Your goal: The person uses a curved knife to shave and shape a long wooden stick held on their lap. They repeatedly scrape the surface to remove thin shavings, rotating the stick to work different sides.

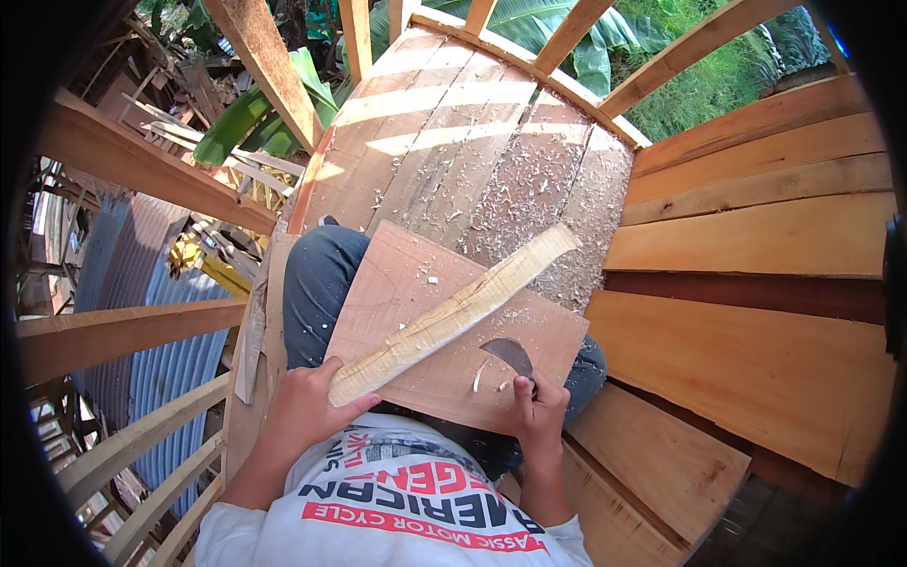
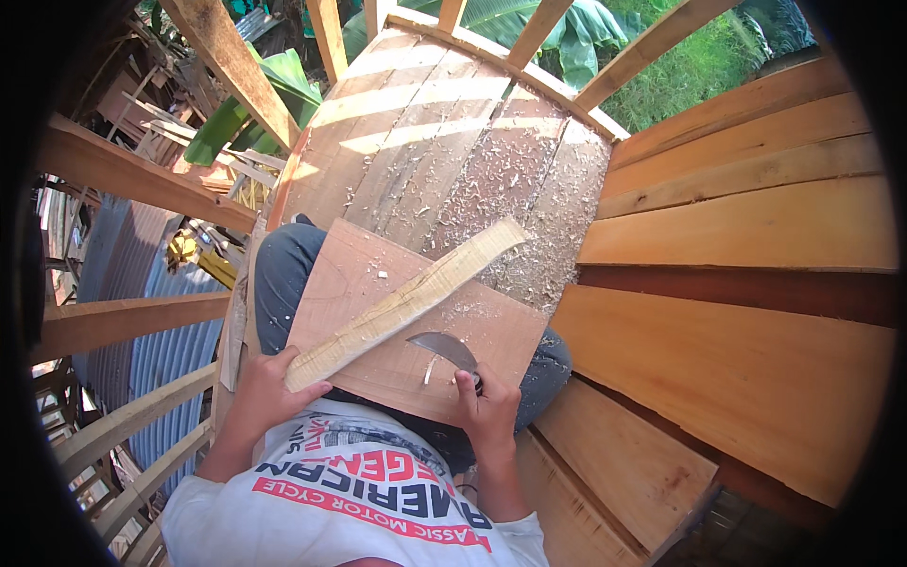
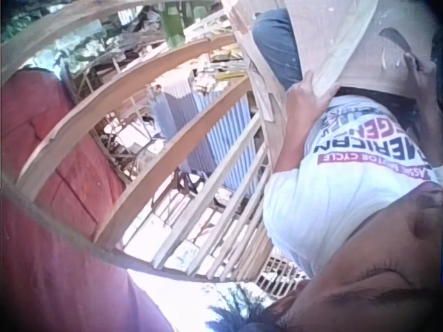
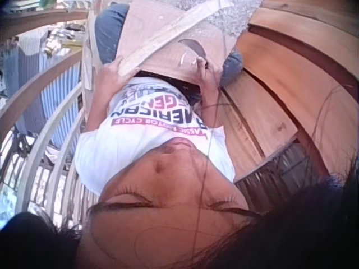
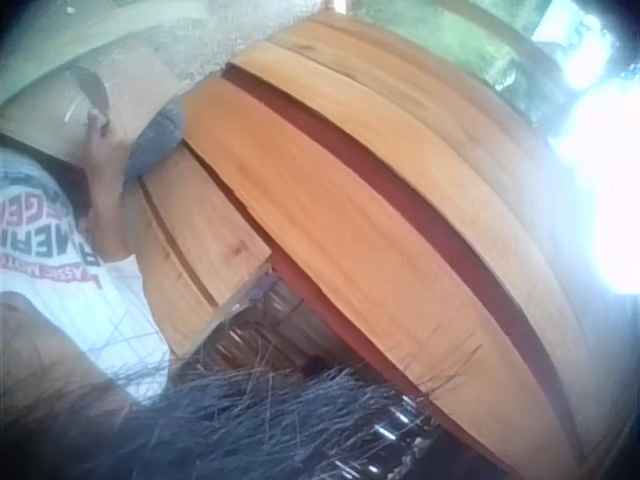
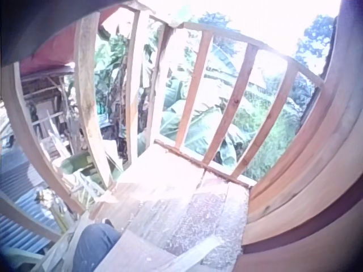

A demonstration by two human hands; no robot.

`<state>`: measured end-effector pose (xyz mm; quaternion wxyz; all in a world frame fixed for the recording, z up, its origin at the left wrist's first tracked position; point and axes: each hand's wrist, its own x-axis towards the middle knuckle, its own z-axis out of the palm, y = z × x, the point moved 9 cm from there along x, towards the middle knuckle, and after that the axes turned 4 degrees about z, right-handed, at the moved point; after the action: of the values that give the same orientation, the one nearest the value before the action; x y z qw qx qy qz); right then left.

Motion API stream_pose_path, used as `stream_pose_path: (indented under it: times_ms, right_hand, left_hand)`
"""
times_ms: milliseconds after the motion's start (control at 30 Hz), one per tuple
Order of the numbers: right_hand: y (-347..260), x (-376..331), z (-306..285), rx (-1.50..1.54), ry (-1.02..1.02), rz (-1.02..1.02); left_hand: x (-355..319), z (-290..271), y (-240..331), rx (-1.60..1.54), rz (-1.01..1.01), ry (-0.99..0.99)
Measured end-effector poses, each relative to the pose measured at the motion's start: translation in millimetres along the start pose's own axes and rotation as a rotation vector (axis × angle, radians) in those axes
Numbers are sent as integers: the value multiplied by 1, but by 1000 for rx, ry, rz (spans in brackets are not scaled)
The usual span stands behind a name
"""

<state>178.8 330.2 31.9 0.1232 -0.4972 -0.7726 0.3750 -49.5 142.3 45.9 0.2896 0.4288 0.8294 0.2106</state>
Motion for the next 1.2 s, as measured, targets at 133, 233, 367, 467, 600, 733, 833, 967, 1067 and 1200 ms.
stream_pose_path:
  times_ms: [133, 233, 367, 467, 600, 733, 833, 967, 1067, 1200]
  right_hand:
    - [-5, 3, 11, -91, -45, 8]
    - [-14, 2, 24, -216, -123, -30]
    - [-36, -1, 41, -253, -218, -80]
    - [-46, -3, 49, -307, -246, -139]
    - [-44, -2, 51, -336, -252, -109]
    - [-47, 2, 50, -471, -222, -173]
    - [-45, 6, 49, -511, -202, -205]
    - [-45, 10, 42, -554, -138, -227]
    - [-19, 36, 15, -520, 38, -80]
    - [17, 66, -49, -467, 145, 253]
  left_hand:
    - [-26, 8, -23, -26, -184, -107]
    - [-38, 22, -34, -123, -261, -152]
    - [-40, 39, -36, -415, -353, -218]
    - [-37, 42, -34, -464, -311, -209]
    - [-38, 48, -39, -447, -293, -212]
    - [-38, 50, -37, -476, -331, -241]
    - [-37, 48, -35, -429, -304, -230]
    - [-38, 47, -35, -352, -266, -209]
    - [-43, 51, -40, -291, -282, -234]
    - [-47, 50, -43, -254, -227, -228]
